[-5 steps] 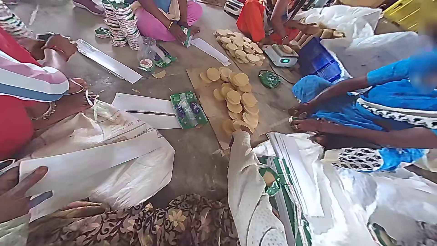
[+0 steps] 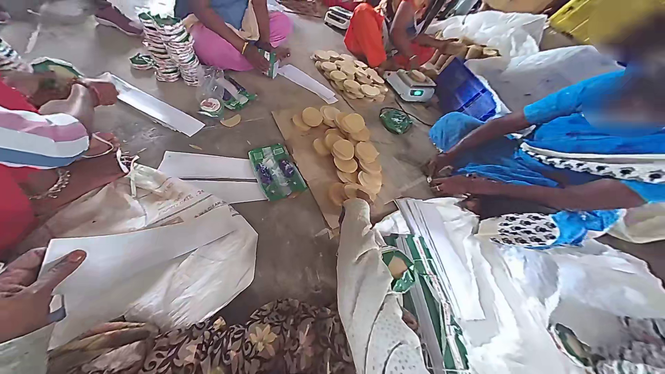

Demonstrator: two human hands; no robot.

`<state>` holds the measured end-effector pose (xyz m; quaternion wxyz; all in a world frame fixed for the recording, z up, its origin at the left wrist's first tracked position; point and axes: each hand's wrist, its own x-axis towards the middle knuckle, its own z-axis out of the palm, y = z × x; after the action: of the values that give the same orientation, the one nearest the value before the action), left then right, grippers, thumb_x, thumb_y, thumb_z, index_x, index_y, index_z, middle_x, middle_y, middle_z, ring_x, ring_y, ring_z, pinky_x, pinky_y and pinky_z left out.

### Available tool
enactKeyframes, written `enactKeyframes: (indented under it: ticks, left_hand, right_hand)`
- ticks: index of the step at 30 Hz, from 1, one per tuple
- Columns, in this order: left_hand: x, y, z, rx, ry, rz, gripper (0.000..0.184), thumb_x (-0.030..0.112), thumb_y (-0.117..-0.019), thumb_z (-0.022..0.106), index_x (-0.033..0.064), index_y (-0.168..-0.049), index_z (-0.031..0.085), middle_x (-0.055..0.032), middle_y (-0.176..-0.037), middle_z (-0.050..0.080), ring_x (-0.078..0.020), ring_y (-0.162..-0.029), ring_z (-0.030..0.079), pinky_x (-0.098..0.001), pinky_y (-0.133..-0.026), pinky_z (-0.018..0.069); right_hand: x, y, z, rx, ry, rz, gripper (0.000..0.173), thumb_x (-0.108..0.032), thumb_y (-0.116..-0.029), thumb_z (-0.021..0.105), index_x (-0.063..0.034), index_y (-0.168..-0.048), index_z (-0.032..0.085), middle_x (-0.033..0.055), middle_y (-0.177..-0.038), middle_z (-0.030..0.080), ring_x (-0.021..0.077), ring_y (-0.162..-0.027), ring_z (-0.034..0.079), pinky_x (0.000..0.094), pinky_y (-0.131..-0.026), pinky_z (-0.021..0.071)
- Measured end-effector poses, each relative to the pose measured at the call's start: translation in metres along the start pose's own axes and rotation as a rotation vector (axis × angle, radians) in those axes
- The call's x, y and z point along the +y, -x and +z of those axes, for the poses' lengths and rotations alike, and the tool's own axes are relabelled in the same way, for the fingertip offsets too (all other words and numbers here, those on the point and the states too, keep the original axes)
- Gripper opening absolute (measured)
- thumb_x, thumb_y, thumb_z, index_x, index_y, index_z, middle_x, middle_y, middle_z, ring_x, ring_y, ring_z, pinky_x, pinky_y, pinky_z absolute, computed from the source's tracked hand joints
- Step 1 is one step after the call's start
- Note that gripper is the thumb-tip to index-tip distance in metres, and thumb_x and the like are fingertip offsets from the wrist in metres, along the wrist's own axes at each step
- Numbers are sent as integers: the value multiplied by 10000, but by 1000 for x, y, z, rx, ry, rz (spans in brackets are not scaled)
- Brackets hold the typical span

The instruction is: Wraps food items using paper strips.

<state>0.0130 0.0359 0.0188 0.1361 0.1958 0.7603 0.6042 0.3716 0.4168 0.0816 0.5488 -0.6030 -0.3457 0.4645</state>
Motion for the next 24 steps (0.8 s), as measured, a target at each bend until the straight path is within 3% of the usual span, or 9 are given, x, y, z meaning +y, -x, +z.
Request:
enactKeyframes:
  ticks: [4, 6, 8, 10, 13, 15, 17, 20, 24]
  left_hand:
    - [31, 7, 40, -36, 32, -26, 269, 65, -972, 582, -18, -1226, 549, 70, -1016, 670, 67, -888, 653, -157, -807, 562]
    - [59, 13, 74, -95, 78, 9, 330, 50, -980, 572, -60, -1288, 523, 31, -1061, 666, 56, -925, 652, -159, -834, 560]
    - [85, 13, 116, -206, 180, 101, 288, 54, -946, 569, -12, -1225, 551, 84, -987, 687, 42, -896, 675, -171, -824, 577]
    - [117, 19, 166, -307, 362, 130, 225, 3, -937, 565, 32, -1158, 591, 87, -933, 713, 1, -858, 695, -202, -804, 595]
    - [158, 24, 233, -510, 724, 303, 259, -33, -989, 523, -41, -1236, 602, -49, -1031, 729, -110, -910, 718, -287, -803, 621]
    - [211, 39, 254, -520, 765, 156, 201, 1, -1010, 501, 71, -1159, 618, 18, -982, 732, -76, -875, 720, -280, -789, 626]
    - [244, 49, 263, -471, 856, -9, 156, 24, -1045, 489, 104, -1105, 609, 22, -937, 728, -77, -836, 727, -274, -756, 632]
    - [227, 51, 262, -330, 870, -147, 144, 67, -1059, 483, 102, -1142, 595, 3, -954, 709, -98, -849, 715, -299, -758, 623]
    - [141, 56, 249, -130, 672, -394, 194, 101, -1062, 505, 64, -1251, 533, -39, -971, 672, -104, -798, 693, -288, -673, 601]
  right_hand:
    - [-12, -10, 6, 0, 495, 15, 263, -39, -1053, 495, 133, -1206, 622, 241, -1173, 670, 193, -1009, 619, 276, -919, 473]
    - [-14, -17, 24, 160, 437, 93, 277, -129, -1046, 563, 96, -1173, 662, 256, -1200, 683, 302, -1096, 653, 399, -962, 482]
    - [-1, -18, 30, 179, 357, 33, 295, -149, -999, 646, 71, -1195, 659, 259, -1193, 681, 359, -1130, 646, 459, -1008, 477]
    - [42, -14, 26, 113, 383, -242, 326, -144, -925, 717, 76, -1161, 667, 262, -1063, 698, 372, -1002, 676, 499, -921, 518]
    - [90, 24, -1, -172, 585, -368, 429, -104, -912, 694, 83, -1287, 600, 278, -1170, 674, 398, -1097, 659, 560, -984, 514]
    - [111, 43, -19, -385, 850, -319, 499, -106, -957, 645, 63, -1412, 534, 291, -1333, 612, 427, -1246, 597, 562, -1078, 460]
    - [125, 52, -33, -454, 995, -327, 452, -122, -962, 653, 60, -1371, 593, 296, -1355, 601, 445, -1280, 572, 561, -1102, 439]
    - [121, 61, -50, -462, 1000, -306, 418, -129, -947, 678, 63, -1315, 630, 288, -1317, 630, 436, -1254, 598, 577, -1078, 462]
    - [111, 83, -67, -563, 1148, -165, 473, -200, -969, 670, -4, -1393, 593, 266, -1288, 653, 437, -1173, 647, 607, -1004, 499]
